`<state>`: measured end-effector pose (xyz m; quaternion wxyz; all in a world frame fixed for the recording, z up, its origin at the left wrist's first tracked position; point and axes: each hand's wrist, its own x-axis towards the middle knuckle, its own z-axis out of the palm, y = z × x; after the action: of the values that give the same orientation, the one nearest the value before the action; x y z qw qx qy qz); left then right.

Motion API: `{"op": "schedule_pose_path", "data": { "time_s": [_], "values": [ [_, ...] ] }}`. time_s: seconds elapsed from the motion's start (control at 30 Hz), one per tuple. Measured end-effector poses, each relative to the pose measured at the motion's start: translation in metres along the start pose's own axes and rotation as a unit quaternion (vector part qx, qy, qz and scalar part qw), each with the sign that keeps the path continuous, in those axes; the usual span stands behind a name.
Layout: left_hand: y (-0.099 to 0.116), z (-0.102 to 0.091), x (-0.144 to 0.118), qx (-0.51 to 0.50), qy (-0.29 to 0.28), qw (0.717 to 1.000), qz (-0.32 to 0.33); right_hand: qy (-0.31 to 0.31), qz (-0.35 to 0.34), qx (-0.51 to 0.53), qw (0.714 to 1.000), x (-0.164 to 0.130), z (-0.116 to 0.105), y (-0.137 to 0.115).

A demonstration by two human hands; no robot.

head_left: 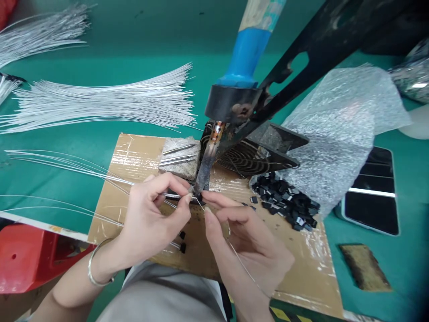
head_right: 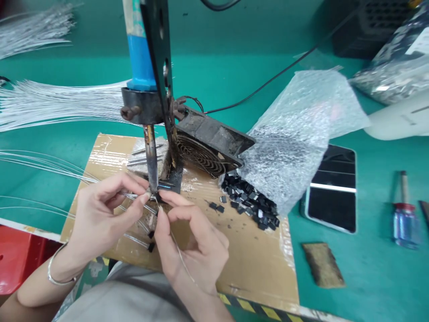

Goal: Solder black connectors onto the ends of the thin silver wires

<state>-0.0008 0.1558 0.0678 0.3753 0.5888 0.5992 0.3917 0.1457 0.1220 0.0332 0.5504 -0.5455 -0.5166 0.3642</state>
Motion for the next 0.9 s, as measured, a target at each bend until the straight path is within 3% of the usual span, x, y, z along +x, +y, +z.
{"op": "schedule_pose_path", "data": {
  "time_s": [0.13,0.53,0.9],
  "values": [
    [0.0,-0.001,-0.001,0.002,0.0,1.0,-0.002,-0.011,-0.019,-0.004,1.0,0.0,-0.001,0.001],
    [0.0,0.001,0.0,-0.006,-0.003,1.0,-0.023,0.006,0.031,0.016,0.999,-0.001,0.002,-0.004],
    [0.004,0.0,0.0,-0.008,-0.003,1.0,-0.022,-0.005,-0.039,-0.006,0.999,0.0,-0.001,0.004]
  ]
}}
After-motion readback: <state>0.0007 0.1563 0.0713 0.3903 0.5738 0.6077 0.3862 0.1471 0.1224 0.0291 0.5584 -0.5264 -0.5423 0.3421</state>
